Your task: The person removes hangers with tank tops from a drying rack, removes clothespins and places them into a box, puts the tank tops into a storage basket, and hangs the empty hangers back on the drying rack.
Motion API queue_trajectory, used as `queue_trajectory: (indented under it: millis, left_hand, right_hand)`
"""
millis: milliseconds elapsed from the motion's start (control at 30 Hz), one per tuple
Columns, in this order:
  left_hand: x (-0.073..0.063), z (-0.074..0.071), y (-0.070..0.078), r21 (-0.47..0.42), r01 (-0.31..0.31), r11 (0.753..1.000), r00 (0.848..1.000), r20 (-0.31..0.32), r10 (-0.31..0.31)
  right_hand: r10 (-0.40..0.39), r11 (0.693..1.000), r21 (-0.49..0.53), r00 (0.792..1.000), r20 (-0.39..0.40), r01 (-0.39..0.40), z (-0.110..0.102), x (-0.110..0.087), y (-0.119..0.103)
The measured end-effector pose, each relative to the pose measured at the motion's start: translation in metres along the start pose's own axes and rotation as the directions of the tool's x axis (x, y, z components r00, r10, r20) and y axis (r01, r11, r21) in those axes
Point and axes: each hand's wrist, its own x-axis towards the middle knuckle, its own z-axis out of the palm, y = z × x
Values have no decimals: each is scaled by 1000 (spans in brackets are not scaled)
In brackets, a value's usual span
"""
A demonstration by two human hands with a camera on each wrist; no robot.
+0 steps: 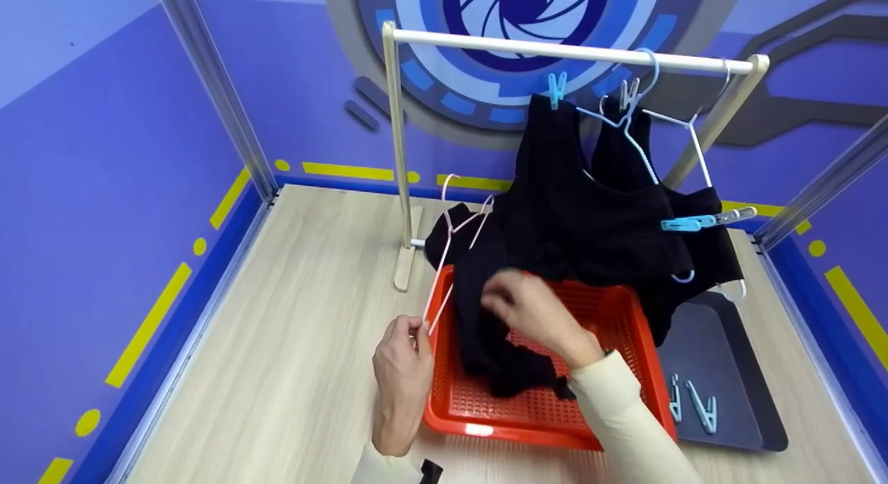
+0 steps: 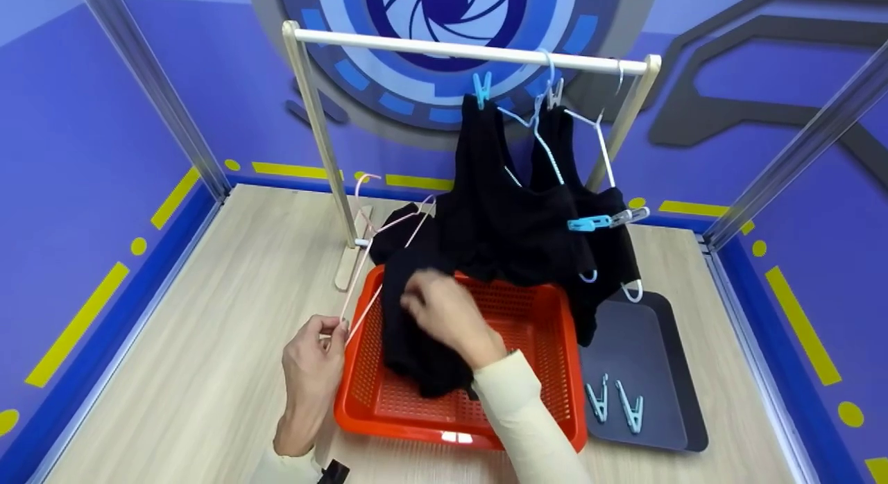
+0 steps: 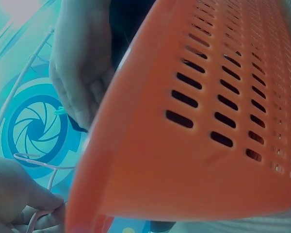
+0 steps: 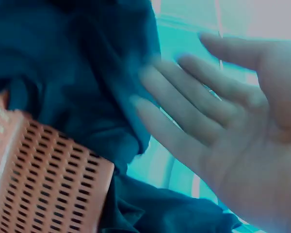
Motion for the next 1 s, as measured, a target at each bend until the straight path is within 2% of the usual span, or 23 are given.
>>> queue_trajectory:
  millis: [100, 167, 300, 433, 500, 633, 800, 1000]
  left_hand:
    - [0, 0, 0, 4, 0, 1000, 1000, 5, 0]
    - [0, -1, -1, 8, -2, 1000, 1000, 5, 2]
    - [0, -1, -1, 11, -9, 1000, 1000, 2, 9]
    - [0, -1, 0, 10, -23, 1000, 1000, 2, 22]
    - [0, -1, 0, 10, -29, 1000, 1000, 1, 29]
    - [0, 0, 0, 11, -35, 999, 999, -3, 35]
    - [0, 0, 0, 13, -35, 999, 999, -2, 35]
    - [0, 0, 0, 22, -31, 999, 1000, -3, 31]
  right_hand:
    - [58, 997, -40, 988, -141, -64, 0, 16, 9]
    - [95, 993, -60, 980, -175, -106, 4, 26, 17]
    - [143, 982, -106, 981, -131, -157, 16, 38, 32]
    - [151, 974, -157, 985, -85, -163, 29, 41, 43]
    - [135, 973, -176, 985, -105, -152, 34, 41, 46]
    - [67, 975, -196, 979, -195, -106, 39, 38, 50]
    - [30, 980, -178, 950, -312, -90, 37, 37, 51]
    - [20, 991, -111, 898, -439, -77, 17, 36, 41]
